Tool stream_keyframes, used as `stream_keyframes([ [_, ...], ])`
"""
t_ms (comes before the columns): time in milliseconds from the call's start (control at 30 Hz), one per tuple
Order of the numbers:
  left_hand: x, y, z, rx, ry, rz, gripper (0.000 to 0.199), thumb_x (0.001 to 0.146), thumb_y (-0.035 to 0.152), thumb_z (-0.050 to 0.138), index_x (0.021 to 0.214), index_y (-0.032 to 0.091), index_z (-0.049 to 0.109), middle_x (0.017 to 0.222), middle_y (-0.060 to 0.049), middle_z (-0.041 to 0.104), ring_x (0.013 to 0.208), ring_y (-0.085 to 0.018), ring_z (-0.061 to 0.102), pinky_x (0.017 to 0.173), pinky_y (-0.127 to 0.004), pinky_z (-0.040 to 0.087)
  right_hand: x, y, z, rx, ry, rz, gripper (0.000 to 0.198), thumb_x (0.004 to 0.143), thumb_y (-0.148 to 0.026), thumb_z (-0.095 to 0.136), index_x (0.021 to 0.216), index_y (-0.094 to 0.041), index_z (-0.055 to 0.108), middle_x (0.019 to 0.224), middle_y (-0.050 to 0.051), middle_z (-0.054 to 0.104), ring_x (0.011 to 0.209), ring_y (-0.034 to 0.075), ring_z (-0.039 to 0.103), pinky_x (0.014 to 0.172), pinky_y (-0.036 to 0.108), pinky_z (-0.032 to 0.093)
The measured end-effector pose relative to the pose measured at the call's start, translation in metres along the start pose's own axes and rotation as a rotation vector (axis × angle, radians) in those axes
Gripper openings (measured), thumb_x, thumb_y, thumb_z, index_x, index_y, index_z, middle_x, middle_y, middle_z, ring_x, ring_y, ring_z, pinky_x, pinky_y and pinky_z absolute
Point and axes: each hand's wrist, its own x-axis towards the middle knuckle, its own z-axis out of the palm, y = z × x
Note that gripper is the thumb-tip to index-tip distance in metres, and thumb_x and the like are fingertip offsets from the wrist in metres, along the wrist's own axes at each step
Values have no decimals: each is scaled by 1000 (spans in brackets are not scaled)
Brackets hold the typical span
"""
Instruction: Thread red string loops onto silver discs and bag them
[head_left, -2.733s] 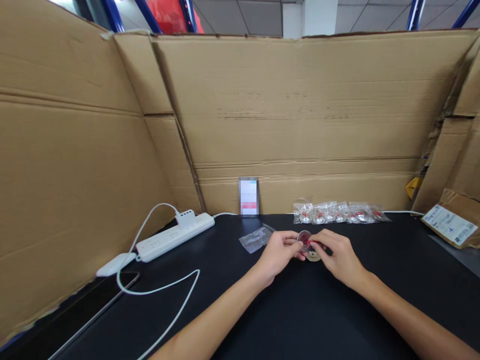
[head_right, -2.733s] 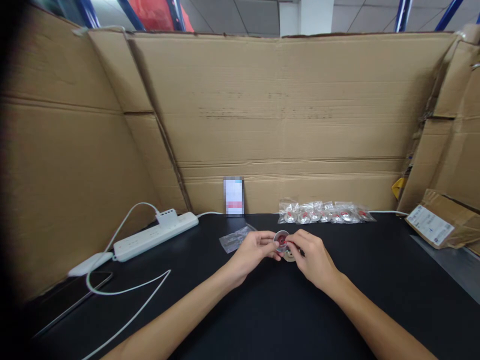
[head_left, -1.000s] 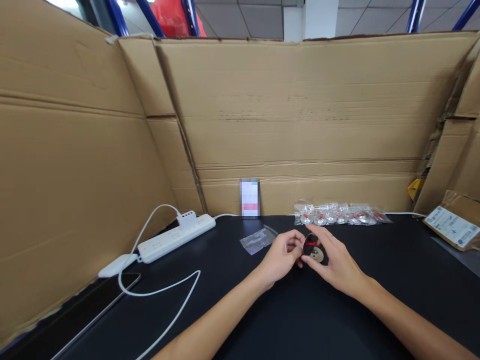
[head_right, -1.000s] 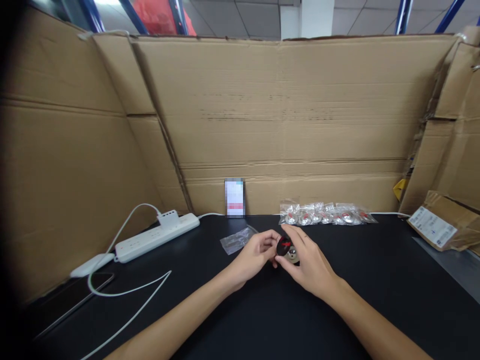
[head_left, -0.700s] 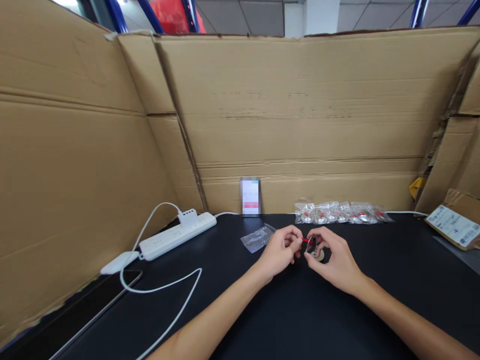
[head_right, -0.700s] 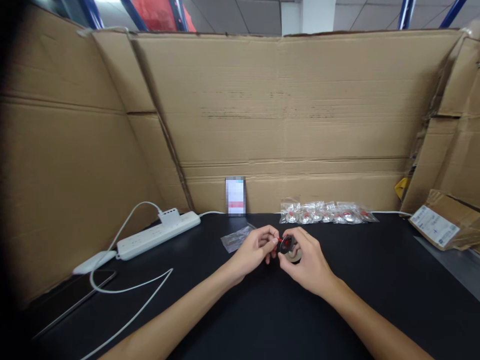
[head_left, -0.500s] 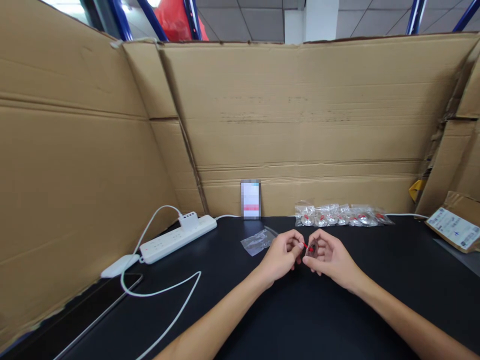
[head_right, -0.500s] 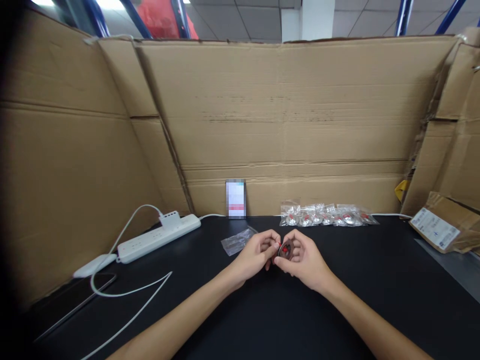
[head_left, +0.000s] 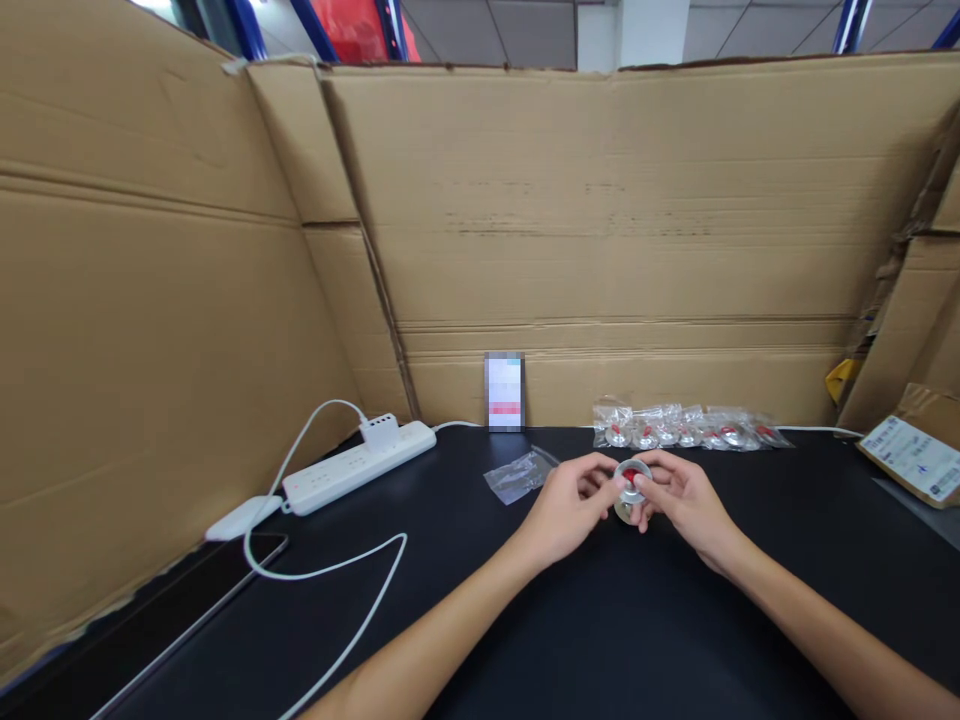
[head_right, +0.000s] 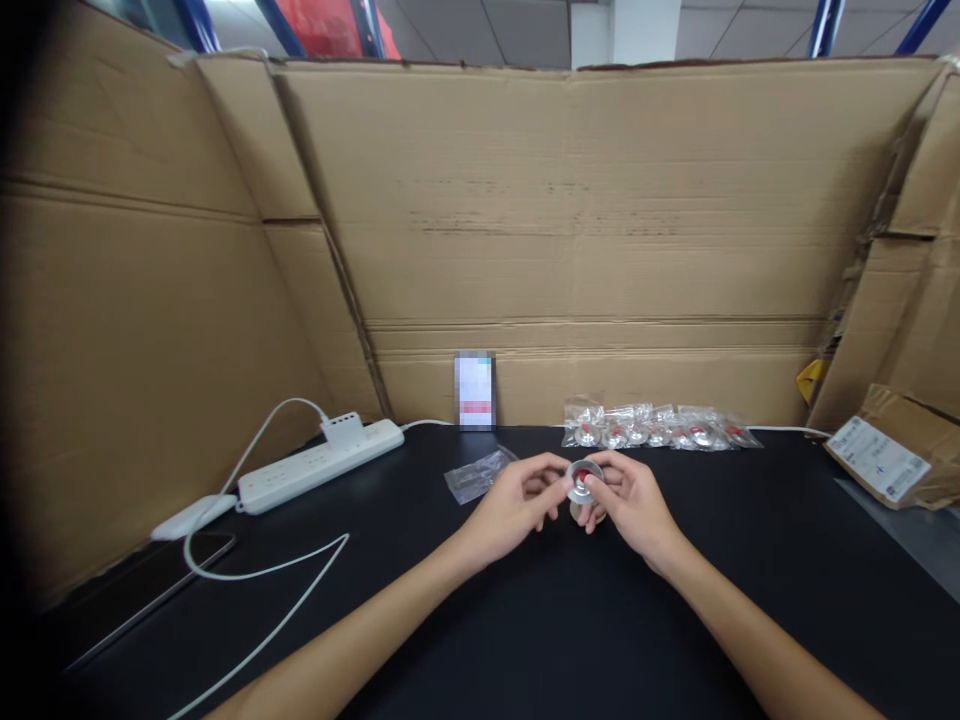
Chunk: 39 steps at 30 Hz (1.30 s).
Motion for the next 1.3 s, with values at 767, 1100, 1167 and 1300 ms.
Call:
stream_keyframes([
  [767,9,-29,-31,674,108,-70,11,80,26,61,79,18,68,68,-3,67,62,-18,60,56,-26,34,6,23,-51,-1133,67,-214,16,86,-29,59,92,-19,70,80,4,61,63,15,57,62,28,46],
  [1100,5,-27,-27,823,107,-12,15,84,20,55,90,18,69,76,-7,67,72,-22,62,62,-28,36,5,26,-48,-1047,103,-205,13,90,-22,47,81,-20,57,75,3,63,66,17,60,60,28,43],
  [1167,5,-28,-28,855,108,6,17,86,20,53,94,18,68,80,-8,67,76,-24,62,65,-30,39,5,24,-45,-963,127,-200,12,91,-22,46,84,-20,55,73,3,63,64,17,60,59,27,45],
  [1300,2,-24,-25,932,142,54,25,90,23,48,104,16,67,94,-12,63,89,-27,60,77,-35,44,4,18,-36,-836,98,-194,12,90,-25,49,89,-19,59,72,3,65,63,16,62,58,27,48],
])
